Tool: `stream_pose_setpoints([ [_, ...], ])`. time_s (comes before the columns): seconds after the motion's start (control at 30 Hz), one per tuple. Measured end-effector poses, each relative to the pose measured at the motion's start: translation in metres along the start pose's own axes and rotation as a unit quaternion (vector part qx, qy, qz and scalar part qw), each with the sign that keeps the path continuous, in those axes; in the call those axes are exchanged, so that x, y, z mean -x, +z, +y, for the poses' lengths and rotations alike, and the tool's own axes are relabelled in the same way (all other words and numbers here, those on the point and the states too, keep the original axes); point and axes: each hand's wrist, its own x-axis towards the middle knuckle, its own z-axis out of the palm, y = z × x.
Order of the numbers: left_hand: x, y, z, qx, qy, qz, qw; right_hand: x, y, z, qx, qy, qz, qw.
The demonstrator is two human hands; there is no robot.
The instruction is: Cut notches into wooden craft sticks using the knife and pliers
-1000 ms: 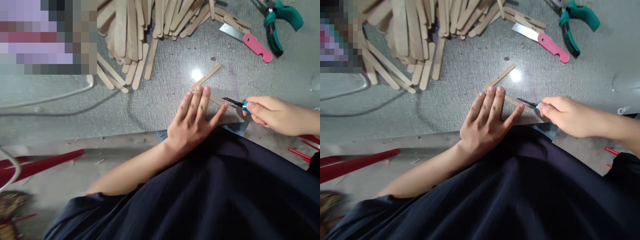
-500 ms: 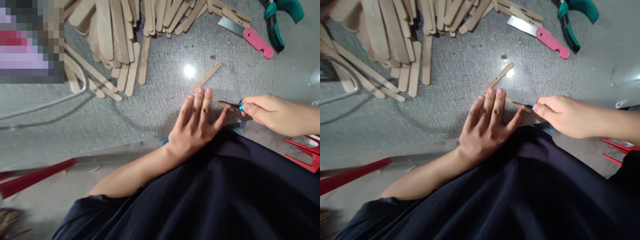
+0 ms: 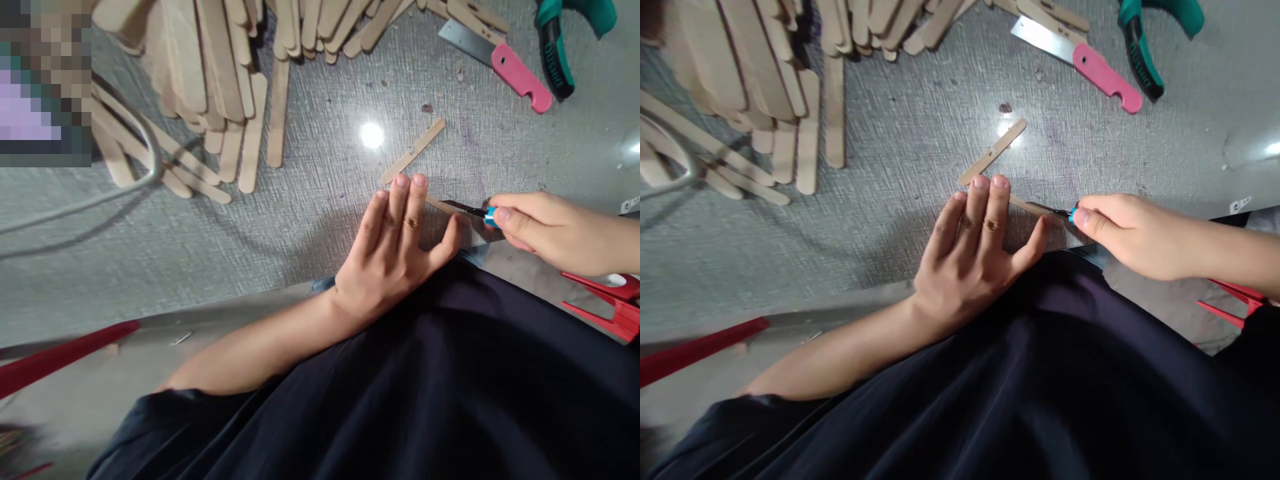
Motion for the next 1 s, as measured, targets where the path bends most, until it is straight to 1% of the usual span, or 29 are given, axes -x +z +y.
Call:
stream_pose_setpoints([
  [0.1,0.0005,0.0005,-0.0007,-0.031,0.014,0.01,0.999,-0.0001,0.0011,-0.0013,0.007,0.007,0.003,1.0],
  [0.2,0.0012,0.0018,-0.0014,-0.073,0.027,0.034,0.996,-0.0003,0.0011,-0.002,0.017,0.011,0.002,1.0],
  [0.47,0.0001,0.0016,-0.002,-0.08,0.037,0.042,0.995,0.0001,0.0013,-0.0018,0.014,0.002,0.011,1.0],
  [0.53,0.0006,0.0027,-0.0024,-0.07,0.034,0.043,0.996,-0.0004,0.0016,-0.0017,0.012,0.0,0.011,1.0],
  [0.7,0.0012,0.0032,-0.0023,0.003,0.006,0.017,1.0,-0.0012,0.002,-0.0016,0.013,0.0,0.007,1.0],
  [0.87,0.0005,0.002,-0.0016,-0.021,0.023,0.033,0.999,0.0001,0.0016,-0.0022,0.009,-0.003,0.011,1.0],
  [1.0,0.0006,0.0021,-0.0012,0.004,0.006,0.019,1.0,0.0015,0.0024,-0.0034,0.021,0.003,0.011,1.0],
])
